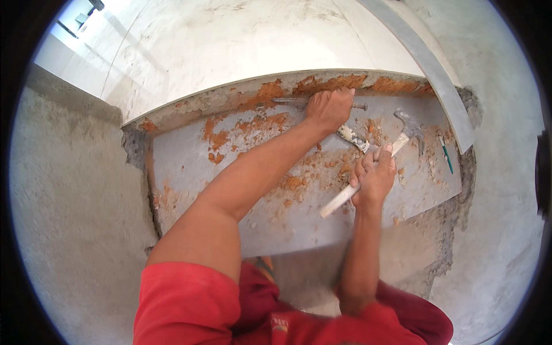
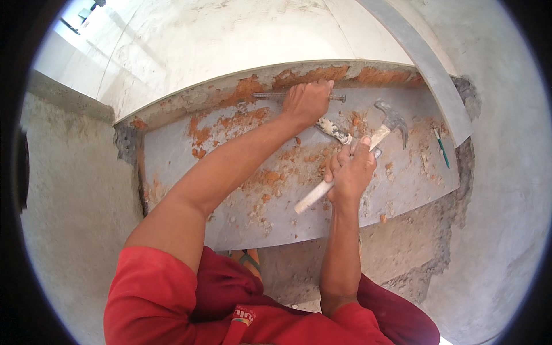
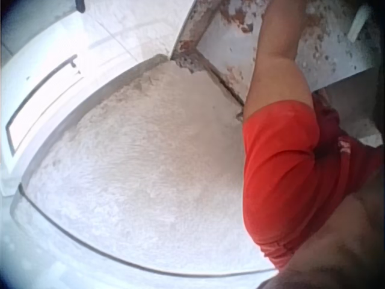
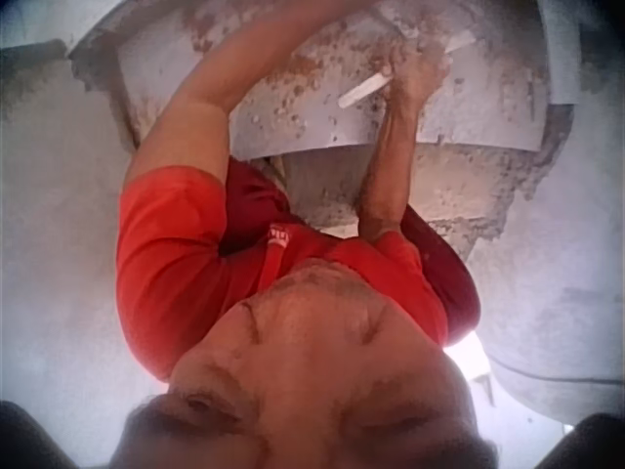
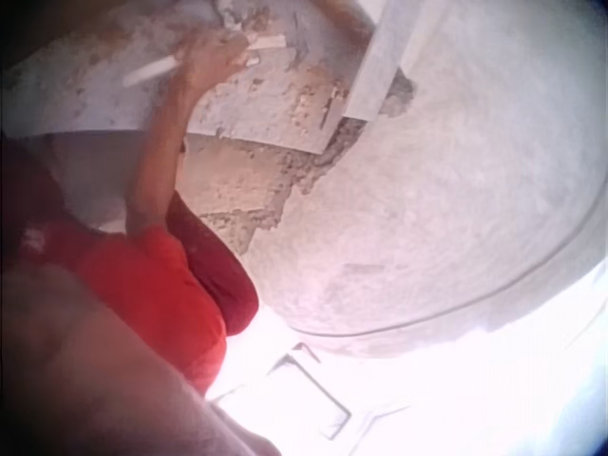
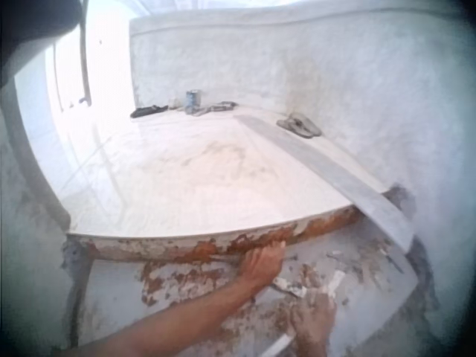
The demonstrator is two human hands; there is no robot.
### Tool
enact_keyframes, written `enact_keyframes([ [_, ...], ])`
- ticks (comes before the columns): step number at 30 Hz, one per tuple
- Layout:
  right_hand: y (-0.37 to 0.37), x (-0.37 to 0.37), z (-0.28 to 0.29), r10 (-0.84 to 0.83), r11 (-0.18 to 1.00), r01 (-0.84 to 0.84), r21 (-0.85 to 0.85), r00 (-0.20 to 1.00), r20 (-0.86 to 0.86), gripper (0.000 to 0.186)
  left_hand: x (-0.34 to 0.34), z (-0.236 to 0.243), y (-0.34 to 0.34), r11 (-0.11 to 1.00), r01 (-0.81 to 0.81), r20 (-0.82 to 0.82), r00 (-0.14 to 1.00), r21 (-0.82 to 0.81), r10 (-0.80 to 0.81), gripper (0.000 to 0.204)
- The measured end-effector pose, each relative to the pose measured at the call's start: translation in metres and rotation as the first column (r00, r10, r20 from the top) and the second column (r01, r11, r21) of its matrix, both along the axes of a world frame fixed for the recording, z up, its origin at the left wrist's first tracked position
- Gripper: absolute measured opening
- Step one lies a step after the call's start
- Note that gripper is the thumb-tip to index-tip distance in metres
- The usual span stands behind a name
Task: The person uses a hammer and a chisel to remove debris and old adhesive from a concrete step, sweeps the area by hand, and then positions a large tile against the riser to check the fit.
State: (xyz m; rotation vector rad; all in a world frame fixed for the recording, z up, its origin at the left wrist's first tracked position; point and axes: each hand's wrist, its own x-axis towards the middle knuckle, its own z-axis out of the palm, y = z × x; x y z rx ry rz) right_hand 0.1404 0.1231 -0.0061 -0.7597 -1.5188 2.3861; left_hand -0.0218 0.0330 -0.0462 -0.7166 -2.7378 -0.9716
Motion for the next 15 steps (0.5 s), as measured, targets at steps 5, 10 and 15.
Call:
enact_keyframes([
  [5, 0.0, 0.001, 0.001, 0.026, 0.999, -0.027, -0.039, 0.999, -0.038, 0.035, 0.001, -0.001, -0.002, 1.0, -0.005, -0.04, 0.999, 0.006, 0.006, 0.043],
  [10, -0.005, -0.003, 0.004, 0.125, 0.992, -0.125, -0.003, 0.989, 0.075, 0.037, -0.007, -0.006, -0.019, 0.997, -0.007, 0.034, 0.999, -0.083, 0.01, 0.044],
  [15, -0.018, 0.005, -0.002, -0.061, 0.993, 0.052, -0.106, 0.995, -0.077, 0.039, 0.01, 0.002, -0.027, 0.995, 0.049, -0.005, 0.999, -0.088, -0.05, 0.046],
])
